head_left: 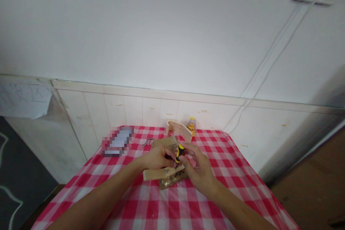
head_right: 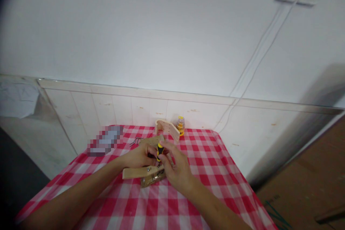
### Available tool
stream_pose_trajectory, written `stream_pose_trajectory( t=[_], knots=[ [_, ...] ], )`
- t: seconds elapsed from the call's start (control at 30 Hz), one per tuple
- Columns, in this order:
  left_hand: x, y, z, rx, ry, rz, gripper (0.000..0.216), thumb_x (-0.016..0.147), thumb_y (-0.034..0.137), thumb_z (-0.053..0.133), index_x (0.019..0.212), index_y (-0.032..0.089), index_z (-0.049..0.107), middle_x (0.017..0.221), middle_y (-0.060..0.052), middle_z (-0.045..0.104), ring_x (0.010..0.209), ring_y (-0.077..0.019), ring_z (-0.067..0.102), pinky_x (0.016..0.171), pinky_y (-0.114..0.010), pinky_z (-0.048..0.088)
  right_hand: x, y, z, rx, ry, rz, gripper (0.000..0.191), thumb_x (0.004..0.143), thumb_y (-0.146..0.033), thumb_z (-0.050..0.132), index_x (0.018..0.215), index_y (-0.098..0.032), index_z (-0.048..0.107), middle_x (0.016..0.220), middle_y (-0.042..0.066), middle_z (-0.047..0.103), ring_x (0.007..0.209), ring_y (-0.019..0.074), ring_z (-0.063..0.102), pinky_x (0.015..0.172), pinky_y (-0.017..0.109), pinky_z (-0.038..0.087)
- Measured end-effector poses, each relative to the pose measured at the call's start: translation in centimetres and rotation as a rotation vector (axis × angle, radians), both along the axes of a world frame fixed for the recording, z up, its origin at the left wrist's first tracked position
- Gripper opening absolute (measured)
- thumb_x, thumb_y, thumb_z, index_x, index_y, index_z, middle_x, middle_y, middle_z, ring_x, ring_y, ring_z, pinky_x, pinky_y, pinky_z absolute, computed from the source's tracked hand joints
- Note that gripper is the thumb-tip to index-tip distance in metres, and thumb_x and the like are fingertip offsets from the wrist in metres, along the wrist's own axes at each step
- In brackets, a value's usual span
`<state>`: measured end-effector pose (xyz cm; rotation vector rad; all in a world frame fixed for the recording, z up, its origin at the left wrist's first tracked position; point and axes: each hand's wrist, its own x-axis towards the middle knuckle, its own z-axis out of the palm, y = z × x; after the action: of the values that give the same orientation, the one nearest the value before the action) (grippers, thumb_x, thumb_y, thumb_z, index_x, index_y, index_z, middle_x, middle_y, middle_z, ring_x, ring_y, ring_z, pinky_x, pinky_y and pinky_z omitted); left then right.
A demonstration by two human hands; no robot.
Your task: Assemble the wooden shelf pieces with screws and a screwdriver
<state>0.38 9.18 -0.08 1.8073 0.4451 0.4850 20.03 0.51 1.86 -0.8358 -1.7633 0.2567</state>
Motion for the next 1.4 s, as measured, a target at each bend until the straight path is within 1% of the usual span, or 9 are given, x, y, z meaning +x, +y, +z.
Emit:
stream_pose_trajectory(
  t=[0.27, 0.4, 0.57, 0.7, 0.87, 1.03, 1.13, 1.23, 1.4],
  knots=[
    [0.0, 0.4, -0.6, 0.003, -0.033, -0.014, 0.025, 0.082, 0.037, 0.079, 0.096, 0.017, 0.082, 0.090, -0.005, 0.079, 0.077, -0.0173, 0.065, 0.074, -0.027, 0.048, 0.0, -0.2, 0.2, 0.003, -0.004, 0.008, 0.045, 0.095, -0.013, 0.063, 0.135, -0.035, 0.060, 0.121, 0.005, 0.076, 0.108, 0.0219, 0.075, 0.095, 0.039, 0.062],
    [0.0, 0.1, -0.2, -0.009, -0.039, -0.024, 0.024, 0.083, 0.037, 0.078, 0.096, 0.018, 0.082, 0.093, -0.005, 0.080, 0.078, -0.0175, 0.066, 0.075, -0.027, 0.048, -0.1, -0.2, 0.4, 0.006, -0.012, 0.001, 0.046, 0.094, -0.012, 0.063, 0.135, -0.034, 0.061, 0.120, 0.006, 0.076, 0.107, 0.0225, 0.076, 0.094, 0.039, 0.063],
    [0.1, -0.5, 0.5, 0.017, -0.018, -0.001, 0.023, 0.084, 0.037, 0.076, 0.097, 0.018, 0.082, 0.095, -0.005, 0.080, 0.082, -0.0185, 0.067, 0.076, -0.028, 0.049, -0.1, -0.4, 0.4, 0.004, -0.011, -0.011, 0.045, 0.094, -0.012, 0.064, 0.133, -0.034, 0.062, 0.116, 0.005, 0.078, 0.100, 0.0200, 0.077, 0.088, 0.033, 0.065],
    [0.1, -0.7, 0.7, 0.025, -0.031, 0.004, 0.025, 0.085, 0.036, 0.075, 0.098, 0.016, 0.081, 0.097, -0.007, 0.080, 0.083, -0.0195, 0.068, 0.076, -0.029, 0.049, -0.1, -0.5, 0.4, -0.007, -0.001, -0.009, 0.046, 0.094, -0.012, 0.063, 0.134, -0.035, 0.061, 0.115, 0.004, 0.078, 0.099, 0.0181, 0.078, 0.087, 0.030, 0.064],
    [0.2, -0.8, 0.7, 0.020, -0.024, 0.020, 0.021, 0.085, 0.035, 0.075, 0.092, 0.016, 0.081, 0.090, -0.005, 0.079, 0.079, -0.0183, 0.067, 0.072, -0.027, 0.049, -0.2, -0.6, 0.8, -0.001, -0.017, -0.021, 0.045, 0.094, -0.011, 0.063, 0.134, -0.032, 0.062, 0.113, 0.005, 0.079, 0.098, 0.0185, 0.078, 0.086, 0.029, 0.065],
    [0.2, -0.8, 0.5, 0.025, -0.075, 0.004, 0.018, 0.085, 0.030, 0.075, 0.095, 0.017, 0.081, 0.095, -0.005, 0.079, 0.084, -0.0182, 0.068, 0.077, -0.028, 0.050, -0.3, -0.8, 0.9, 0.058, -0.064, -0.007, 0.047, 0.095, -0.011, 0.063, 0.137, -0.032, 0.060, 0.116, 0.005, 0.079, 0.101, 0.0202, 0.078, 0.087, 0.032, 0.064],
    [0.2, -0.7, 0.2, 0.021, -0.092, 0.000, 0.019, 0.085, 0.031, 0.075, 0.095, 0.016, 0.080, 0.091, -0.005, 0.078, 0.081, -0.0177, 0.067, 0.076, -0.028, 0.049, -0.3, -0.8, 0.8, 0.074, -0.071, -0.004, 0.048, 0.095, -0.012, 0.063, 0.137, -0.034, 0.060, 0.117, 0.005, 0.078, 0.102, 0.0207, 0.077, 0.087, 0.033, 0.064],
    [0.2, -0.4, -0.4, 0.015, -0.080, -0.002, 0.021, 0.086, 0.034, 0.075, 0.093, 0.015, 0.080, 0.086, -0.005, 0.077, 0.076, -0.0166, 0.064, 0.071, -0.027, 0.047, -0.4, -0.7, 0.9, 0.054, -0.072, -0.005, 0.045, 0.096, -0.013, 0.063, 0.137, -0.033, 0.061, 0.117, 0.005, 0.078, 0.102, 0.0214, 0.077, 0.088, 0.034, 0.064],
    [0.1, -0.1, -0.9, 0.051, -0.043, 0.024, 0.018, 0.086, 0.032, 0.075, 0.091, 0.015, 0.080, 0.083, -0.003, 0.075, 0.073, -0.0156, 0.062, 0.068, -0.026, 0.044, -0.4, -0.7, 1.0, -0.017, -0.072, 0.018, 0.041, 0.097, -0.015, 0.061, 0.135, -0.031, 0.062, 0.114, 0.006, 0.078, 0.100, 0.0212, 0.077, 0.086, 0.035, 0.064]
  ],
)
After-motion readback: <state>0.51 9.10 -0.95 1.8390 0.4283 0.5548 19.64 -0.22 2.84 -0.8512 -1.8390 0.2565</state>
